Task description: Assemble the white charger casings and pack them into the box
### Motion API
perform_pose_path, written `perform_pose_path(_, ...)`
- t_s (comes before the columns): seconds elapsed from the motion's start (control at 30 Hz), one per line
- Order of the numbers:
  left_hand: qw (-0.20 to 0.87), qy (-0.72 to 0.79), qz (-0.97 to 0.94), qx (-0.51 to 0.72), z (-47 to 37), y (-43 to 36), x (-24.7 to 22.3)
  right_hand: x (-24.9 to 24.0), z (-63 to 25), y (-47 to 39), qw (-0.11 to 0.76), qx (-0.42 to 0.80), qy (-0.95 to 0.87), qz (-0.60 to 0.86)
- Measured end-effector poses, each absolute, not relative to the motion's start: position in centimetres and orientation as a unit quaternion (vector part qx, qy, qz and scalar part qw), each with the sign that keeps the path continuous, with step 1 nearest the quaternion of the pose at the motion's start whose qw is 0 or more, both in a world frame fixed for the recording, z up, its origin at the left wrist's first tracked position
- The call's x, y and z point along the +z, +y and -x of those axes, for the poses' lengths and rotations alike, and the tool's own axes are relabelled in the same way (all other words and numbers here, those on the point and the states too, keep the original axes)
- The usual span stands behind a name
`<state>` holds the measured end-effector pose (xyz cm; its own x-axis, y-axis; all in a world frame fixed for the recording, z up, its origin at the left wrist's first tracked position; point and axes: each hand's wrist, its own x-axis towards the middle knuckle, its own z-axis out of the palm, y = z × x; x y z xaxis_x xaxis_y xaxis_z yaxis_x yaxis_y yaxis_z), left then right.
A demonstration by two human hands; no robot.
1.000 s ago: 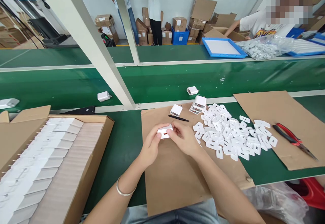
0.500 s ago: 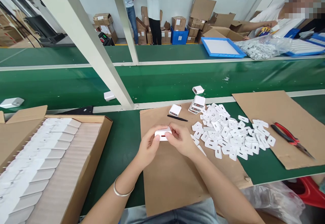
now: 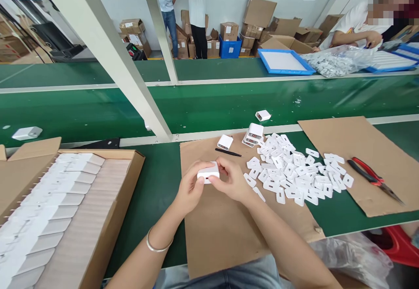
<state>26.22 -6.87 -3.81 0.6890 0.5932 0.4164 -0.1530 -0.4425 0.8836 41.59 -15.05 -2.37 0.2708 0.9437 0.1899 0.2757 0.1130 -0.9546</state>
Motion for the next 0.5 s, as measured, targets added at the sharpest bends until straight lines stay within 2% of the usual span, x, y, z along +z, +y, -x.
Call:
perform_pose_path(0.3,0.460,0.122,-0.783,0.401,-26.04,-7.11,-3.83,-2.41,-41.19,-15.16,0.546,0.257,-0.556,0.572)
perform_pose_path(0.5,0.475,0.147,-0.768,0.403,-26.42,-7.31,-3.13,-2.63,-40.98,-15.22,0.524,0.262,-0.545,0.600)
